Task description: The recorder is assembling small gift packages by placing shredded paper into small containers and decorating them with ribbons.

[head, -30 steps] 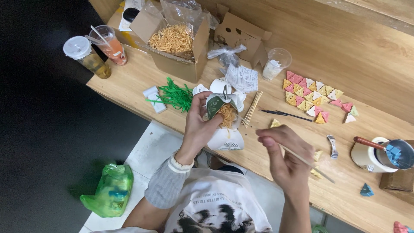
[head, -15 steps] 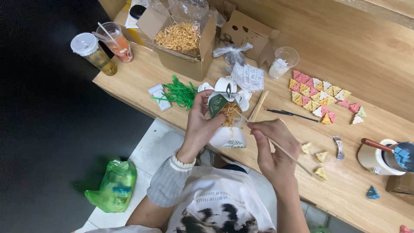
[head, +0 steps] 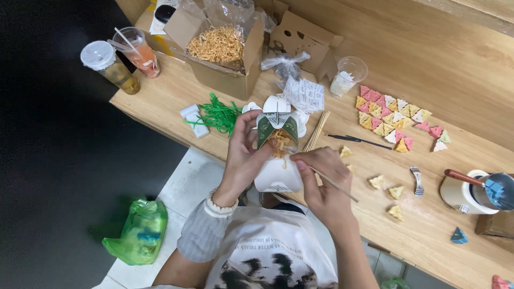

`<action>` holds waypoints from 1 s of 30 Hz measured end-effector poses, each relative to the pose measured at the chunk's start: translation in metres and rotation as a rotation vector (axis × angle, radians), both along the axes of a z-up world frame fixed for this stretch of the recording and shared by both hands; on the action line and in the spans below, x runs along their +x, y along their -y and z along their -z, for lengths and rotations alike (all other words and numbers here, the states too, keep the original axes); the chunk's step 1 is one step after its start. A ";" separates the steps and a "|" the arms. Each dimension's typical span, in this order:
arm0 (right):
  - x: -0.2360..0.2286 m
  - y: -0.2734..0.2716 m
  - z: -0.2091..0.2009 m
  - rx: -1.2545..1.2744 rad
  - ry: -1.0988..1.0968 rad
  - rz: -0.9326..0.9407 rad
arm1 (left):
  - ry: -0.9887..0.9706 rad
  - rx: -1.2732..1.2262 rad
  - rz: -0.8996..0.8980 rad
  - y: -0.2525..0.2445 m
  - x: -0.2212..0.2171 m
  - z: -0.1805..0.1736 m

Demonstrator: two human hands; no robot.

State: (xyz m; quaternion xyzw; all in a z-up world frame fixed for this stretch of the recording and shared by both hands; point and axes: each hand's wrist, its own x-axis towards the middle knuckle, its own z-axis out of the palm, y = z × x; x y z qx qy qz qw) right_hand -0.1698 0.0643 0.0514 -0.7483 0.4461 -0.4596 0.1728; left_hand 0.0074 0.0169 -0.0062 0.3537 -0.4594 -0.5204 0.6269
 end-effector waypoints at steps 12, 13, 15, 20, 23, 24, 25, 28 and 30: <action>-0.015 -0.011 0.021 0.284 0.461 0.065 | 0.102 0.039 -0.053 0.006 0.007 0.010; -0.012 -0.013 0.012 0.285 0.462 0.063 | 0.104 0.040 -0.054 0.005 0.008 0.007; -0.010 -0.018 -0.005 0.099 0.157 0.110 | 0.160 0.082 -0.085 0.004 0.006 0.003; -0.006 -0.003 -0.012 0.027 0.126 0.037 | 0.208 0.165 -0.063 -0.001 0.009 -0.006; 0.006 0.007 -0.012 0.031 0.028 0.013 | 0.134 0.171 0.007 -0.006 0.018 -0.004; 0.010 0.012 -0.012 0.040 -0.048 0.011 | 0.086 0.162 0.043 -0.006 0.020 -0.004; 0.011 0.014 -0.012 0.035 -0.053 0.001 | 0.081 0.158 0.033 -0.005 0.024 -0.001; 0.020 0.022 -0.011 0.122 -0.006 -0.021 | 0.086 0.194 -0.017 0.000 0.047 0.007; 0.022 0.028 -0.012 0.129 0.182 -0.046 | 0.060 0.248 -0.087 0.008 0.066 0.015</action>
